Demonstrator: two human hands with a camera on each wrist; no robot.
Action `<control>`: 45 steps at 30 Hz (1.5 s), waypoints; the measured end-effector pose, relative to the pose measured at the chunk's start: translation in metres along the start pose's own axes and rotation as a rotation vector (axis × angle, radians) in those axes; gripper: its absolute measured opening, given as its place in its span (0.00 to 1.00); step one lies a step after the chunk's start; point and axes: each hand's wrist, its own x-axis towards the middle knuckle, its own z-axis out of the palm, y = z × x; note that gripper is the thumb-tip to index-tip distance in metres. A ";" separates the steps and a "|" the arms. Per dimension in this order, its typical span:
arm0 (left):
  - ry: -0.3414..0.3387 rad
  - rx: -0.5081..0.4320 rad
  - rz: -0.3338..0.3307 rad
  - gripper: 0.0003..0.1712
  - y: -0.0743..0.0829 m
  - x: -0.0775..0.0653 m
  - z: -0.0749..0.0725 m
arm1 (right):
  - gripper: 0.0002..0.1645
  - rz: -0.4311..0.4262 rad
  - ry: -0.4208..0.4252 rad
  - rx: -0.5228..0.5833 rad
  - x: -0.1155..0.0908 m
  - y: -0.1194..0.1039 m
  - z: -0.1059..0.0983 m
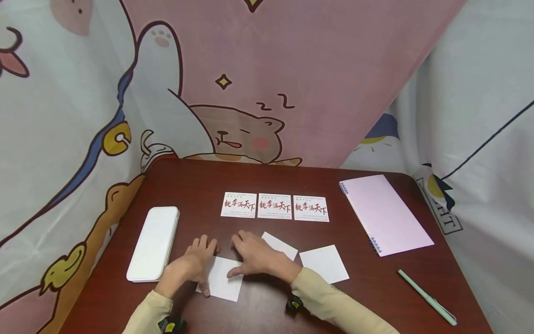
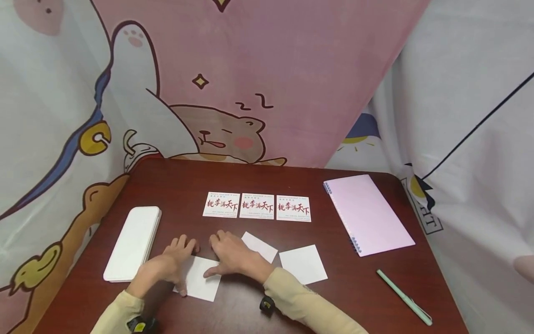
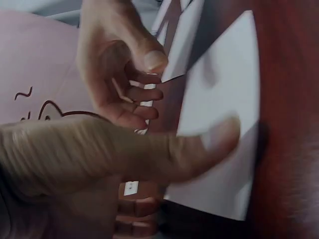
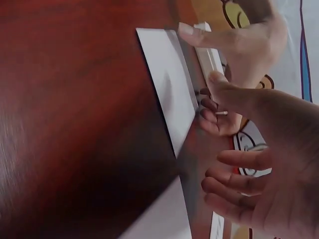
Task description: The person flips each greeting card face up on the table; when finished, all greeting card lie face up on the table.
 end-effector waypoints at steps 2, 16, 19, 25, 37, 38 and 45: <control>0.018 0.030 -0.001 0.66 0.000 0.000 0.005 | 0.47 0.005 -0.025 -0.029 -0.001 -0.006 0.004; 0.142 -0.091 0.119 0.49 -0.009 0.008 0.006 | 0.55 0.139 -0.124 -0.118 0.006 -0.018 0.015; 0.143 -0.115 0.121 0.51 -0.008 0.008 0.005 | 0.53 0.173 -0.133 -0.081 0.007 -0.016 0.015; 0.157 -0.131 0.106 0.58 -0.008 0.011 0.007 | 0.52 0.199 -0.131 -0.031 0.008 -0.014 0.014; 0.431 -0.252 0.215 0.21 -0.017 0.023 -0.001 | 0.18 0.171 0.157 0.108 0.004 0.010 -0.006; 0.471 -0.265 0.236 0.18 -0.019 0.023 -0.003 | 0.15 0.158 0.189 0.118 0.004 0.012 -0.009; 0.690 -0.325 0.418 0.10 -0.028 0.025 -0.015 | 0.05 0.060 0.394 0.168 0.001 0.020 -0.026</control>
